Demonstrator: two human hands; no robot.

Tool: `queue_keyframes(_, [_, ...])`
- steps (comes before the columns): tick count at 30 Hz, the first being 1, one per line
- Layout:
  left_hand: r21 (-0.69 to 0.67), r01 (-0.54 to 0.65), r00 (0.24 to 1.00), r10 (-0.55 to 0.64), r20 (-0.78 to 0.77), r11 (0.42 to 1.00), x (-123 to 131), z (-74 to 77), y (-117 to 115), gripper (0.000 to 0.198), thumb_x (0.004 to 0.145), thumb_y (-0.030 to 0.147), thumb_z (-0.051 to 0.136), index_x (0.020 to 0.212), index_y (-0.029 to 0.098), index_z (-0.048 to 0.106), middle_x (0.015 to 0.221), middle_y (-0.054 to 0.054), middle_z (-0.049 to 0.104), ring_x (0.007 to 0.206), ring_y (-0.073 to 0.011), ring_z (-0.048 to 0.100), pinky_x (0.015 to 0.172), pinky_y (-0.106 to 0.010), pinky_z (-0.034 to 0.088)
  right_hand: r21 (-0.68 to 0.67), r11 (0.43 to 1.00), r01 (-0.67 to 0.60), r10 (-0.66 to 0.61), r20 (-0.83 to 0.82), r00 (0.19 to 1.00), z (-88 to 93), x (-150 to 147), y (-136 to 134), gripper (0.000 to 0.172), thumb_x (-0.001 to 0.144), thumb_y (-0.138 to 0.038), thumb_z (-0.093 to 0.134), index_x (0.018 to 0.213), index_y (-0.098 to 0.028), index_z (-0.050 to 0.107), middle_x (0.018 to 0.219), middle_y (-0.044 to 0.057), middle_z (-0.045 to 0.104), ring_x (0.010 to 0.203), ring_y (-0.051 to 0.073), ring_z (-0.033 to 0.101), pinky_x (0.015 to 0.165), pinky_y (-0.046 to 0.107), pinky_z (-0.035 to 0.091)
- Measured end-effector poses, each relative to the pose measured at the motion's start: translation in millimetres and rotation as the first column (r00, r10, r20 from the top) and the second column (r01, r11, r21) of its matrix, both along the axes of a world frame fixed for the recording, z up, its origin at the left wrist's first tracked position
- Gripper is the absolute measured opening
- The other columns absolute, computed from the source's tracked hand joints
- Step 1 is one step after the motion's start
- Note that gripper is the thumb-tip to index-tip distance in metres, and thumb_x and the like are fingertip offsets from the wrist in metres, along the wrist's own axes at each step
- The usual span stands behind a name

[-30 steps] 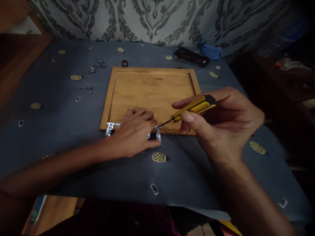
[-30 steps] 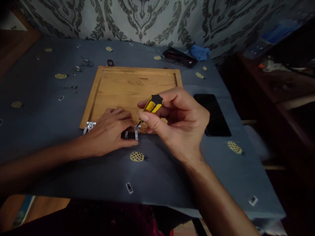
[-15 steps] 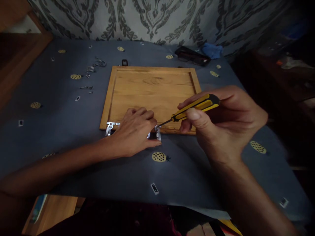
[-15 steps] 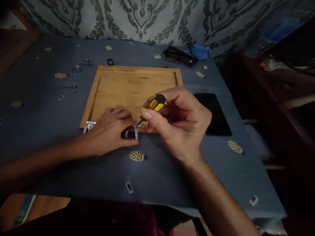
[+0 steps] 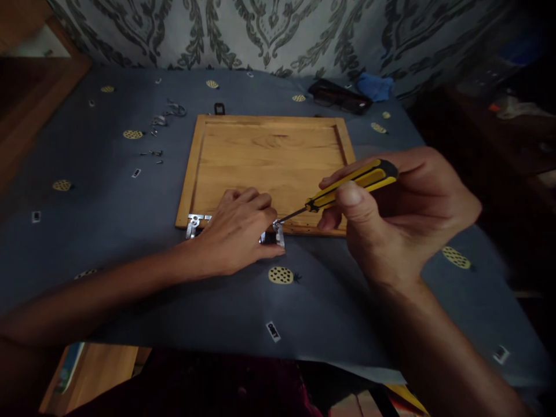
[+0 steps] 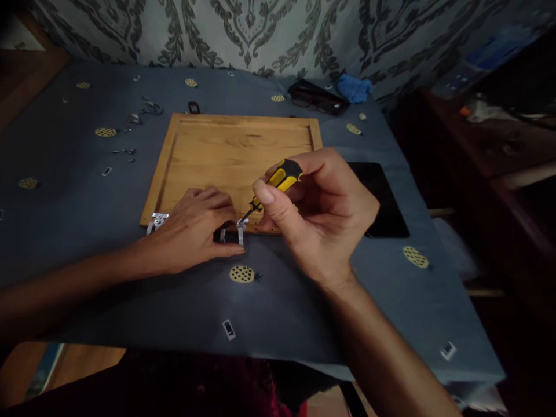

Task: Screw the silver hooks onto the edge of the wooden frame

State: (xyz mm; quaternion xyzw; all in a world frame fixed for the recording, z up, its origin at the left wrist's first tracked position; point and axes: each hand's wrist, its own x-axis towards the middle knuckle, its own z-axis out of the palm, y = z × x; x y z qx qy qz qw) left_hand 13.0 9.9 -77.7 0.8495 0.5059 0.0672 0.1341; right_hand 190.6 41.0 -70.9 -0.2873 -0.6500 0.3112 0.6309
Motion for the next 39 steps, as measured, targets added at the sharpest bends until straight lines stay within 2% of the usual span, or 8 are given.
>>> queue_keyframes(6, [0.014, 0.001, 1.000, -0.001, 0.010, 1.000, -1, -1.3, 0, 0.037, 0.086, 0.049, 0.077, 0.100, 0.016, 0.073, 0.105, -0.007, 0.067, 0.108, -0.0296, 0.057, 0.089, -0.043, 0.039, -0.013, 0.999, -0.044, 0.044, -0.013, 0.999, 2.0, -2, 1, 0.015, 0.076, -0.026, 0.086, 0.084, -0.032, 0.075, 0.074, -0.005, 0.072, 0.040, 0.010, 0.058, 0.031, 0.025, 0.044])
queue_keyframes(13, [0.024, 0.005, 1.000, -0.006, 0.023, 1.000, -1, -1.5, 0, 0.036, 0.086, 0.049, 0.077, 0.096, 0.015, 0.072, 0.102, -0.007, 0.067, 0.106, -0.0285, 0.058, 0.088, -0.041, 0.039, -0.073, 0.993, -0.093, 0.100, 0.091, 0.991, 3.1, 6, 2, 0.022, 0.087, -0.035, 0.077, 0.108, -0.034, 0.079, 0.094, 0.001, 0.076, 0.050, 0.013, 0.065, 0.040, 0.028, 0.051])
queue_keyframes(17, [0.042, 0.008, 1.000, -0.009, 0.021, 0.999, -2, -2.3, 0, 0.037, 0.086, 0.050, 0.077, 0.097, 0.015, 0.071, 0.103, -0.007, 0.067, 0.106, -0.0287, 0.058, 0.088, -0.042, 0.039, -0.055, 0.995, -0.079, 0.082, 0.068, 0.994, 8.1, 4, 2, 0.010, 0.081, -0.031, 0.083, 0.089, -0.029, 0.079, 0.089, -0.001, 0.077, 0.044, 0.009, 0.060, 0.036, 0.024, 0.047])
queue_keyframes(22, [0.041, 0.005, 1.000, -0.005, 0.013, 0.999, -1, -2.7, 0, 0.037, 0.086, 0.050, 0.077, 0.096, 0.015, 0.072, 0.103, -0.007, 0.067, 0.106, -0.0288, 0.058, 0.088, -0.042, 0.040, -0.094, 0.989, -0.113, 0.114, -0.004, 0.994, 13.1, 1, 1, 0.019, 0.074, -0.028, 0.089, 0.076, -0.025, 0.070, 0.075, -0.002, 0.076, 0.041, 0.010, 0.060, 0.033, 0.022, 0.049])
queue_keyframes(26, [0.059, 0.006, 1.000, -0.006, 0.009, 0.998, -1, -3.1, 0, 0.036, 0.085, 0.049, 0.077, 0.096, 0.016, 0.072, 0.103, -0.007, 0.067, 0.107, -0.0294, 0.058, 0.087, -0.042, 0.040, -0.112, 0.982, -0.152, 0.157, 0.031, 0.987, 11.3, 7, 3, 0.019, 0.079, -0.032, 0.084, 0.097, -0.033, 0.077, 0.083, -0.001, 0.078, 0.057, 0.016, 0.070, 0.038, 0.024, 0.053])
queue_keyframes(29, [0.068, 0.013, 1.000, -0.014, 0.013, 0.998, -2, -3.4, 0, 0.035, 0.085, 0.049, 0.078, 0.096, 0.016, 0.071, 0.101, -0.007, 0.067, 0.107, -0.0293, 0.058, 0.086, -0.041, 0.040, -0.102, 0.977, -0.188, 0.197, 0.085, 0.977, 10.3, 10, 4, 0.026, 0.085, -0.030, 0.078, 0.110, -0.034, 0.079, 0.091, 0.000, 0.079, 0.049, 0.013, 0.067, 0.040, 0.027, 0.055])
queue_keyframes(34, [0.076, 0.018, 1.000, -0.020, 0.020, 0.997, -3, -3.6, -1, 0.034, 0.085, 0.049, 0.078, 0.094, 0.017, 0.071, 0.101, -0.007, 0.067, 0.104, -0.0282, 0.057, 0.085, -0.040, 0.039, -0.055, 0.990, -0.129, 0.130, 0.003, 0.992, 10.8, 4, 1, 0.021, 0.071, -0.019, 0.088, 0.088, -0.028, 0.081, 0.083, -0.002, 0.078, 0.042, 0.012, 0.062, 0.034, 0.027, 0.051])
queue_keyframes(39, [0.054, 0.016, 1.000, -0.017, 0.025, 0.998, -3, -2.3, -1, 0.033, 0.086, 0.048, 0.077, 0.094, 0.017, 0.071, 0.101, -0.007, 0.066, 0.106, -0.0286, 0.057, 0.086, -0.041, 0.039, -0.035, 0.999, 0.020, -0.020, -0.016, 1.000, 6.2, 2, -2, 0.019, 0.077, -0.028, 0.085, 0.092, -0.037, 0.078, 0.089, -0.004, 0.075, 0.050, 0.015, 0.063, 0.036, 0.032, 0.050])
